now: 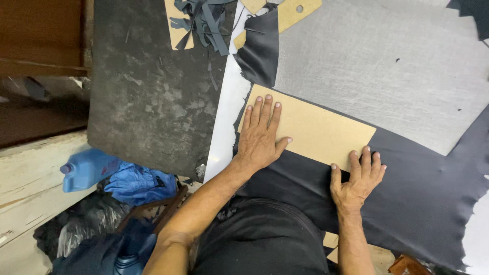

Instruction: The person places a cardboard template on a large sheet of black fabric, traces its outline with a pen, and cuts along the marked line using a utility knife. The process is repeated multiple times to produce several identical fabric pieces, which are stacked on the table.

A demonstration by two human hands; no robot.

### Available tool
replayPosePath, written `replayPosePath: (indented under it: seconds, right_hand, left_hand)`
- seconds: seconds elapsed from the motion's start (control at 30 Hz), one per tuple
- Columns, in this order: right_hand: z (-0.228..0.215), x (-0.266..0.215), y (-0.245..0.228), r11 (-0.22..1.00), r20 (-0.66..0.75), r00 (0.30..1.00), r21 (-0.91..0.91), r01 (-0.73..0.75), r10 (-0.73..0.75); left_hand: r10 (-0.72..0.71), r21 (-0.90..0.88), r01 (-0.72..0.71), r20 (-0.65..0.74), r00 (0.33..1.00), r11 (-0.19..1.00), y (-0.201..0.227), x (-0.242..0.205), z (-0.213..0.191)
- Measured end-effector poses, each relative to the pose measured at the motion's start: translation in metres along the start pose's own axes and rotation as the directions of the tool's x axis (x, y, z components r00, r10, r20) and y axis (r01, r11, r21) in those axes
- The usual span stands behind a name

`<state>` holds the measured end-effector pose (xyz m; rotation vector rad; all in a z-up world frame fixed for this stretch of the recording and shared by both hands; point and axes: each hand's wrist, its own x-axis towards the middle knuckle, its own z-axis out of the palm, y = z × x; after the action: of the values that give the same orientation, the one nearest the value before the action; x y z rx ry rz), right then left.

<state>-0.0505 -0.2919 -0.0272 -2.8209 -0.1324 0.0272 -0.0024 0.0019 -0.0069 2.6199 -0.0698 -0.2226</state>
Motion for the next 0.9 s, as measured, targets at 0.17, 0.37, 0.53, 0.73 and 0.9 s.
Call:
replayPosePath:
  seconds: [0.17,0.37,0.53,0.73,0.9]
  right_hand:
    - [-0.002,-0.003,0.005,0.999,-0.004,1.0,-0.026,0.019,-0.019]
    - [-0.001,-0.001,-0.001,1.0,-0.026,0.999,0.005,0.022,-0.022]
    - [-0.005,0.007,-0.005,0.999,-0.08,0.996,0.016,0.032,-0.03]
    - [-0.006,0.01,-0.01,0.999,-0.055,0.998,0.03,-0.03,0.032]
    - [-0.013,0.009,-0.007,0.998,-0.028,0.998,0.025,-0.056,0.057]
  left_hand:
    - [0.0,0.034,0.0,-0.006,1.0,0.999,-0.002,0.003,0.007]
    - [-0.004,0.046,0.006,-0.04,0.999,0.999,-0.004,0.001,0.006]
    - [0.011,0.02,-0.01,-0.052,0.999,1.0,-0.001,0.004,0.004]
    - [0.055,0.056,-0.051,-0.08,0.995,0.997,-0.006,0.0,0.013]
    - [0.036,0.07,-0.033,-0.04,0.999,0.997,0.004,0.003,0.014]
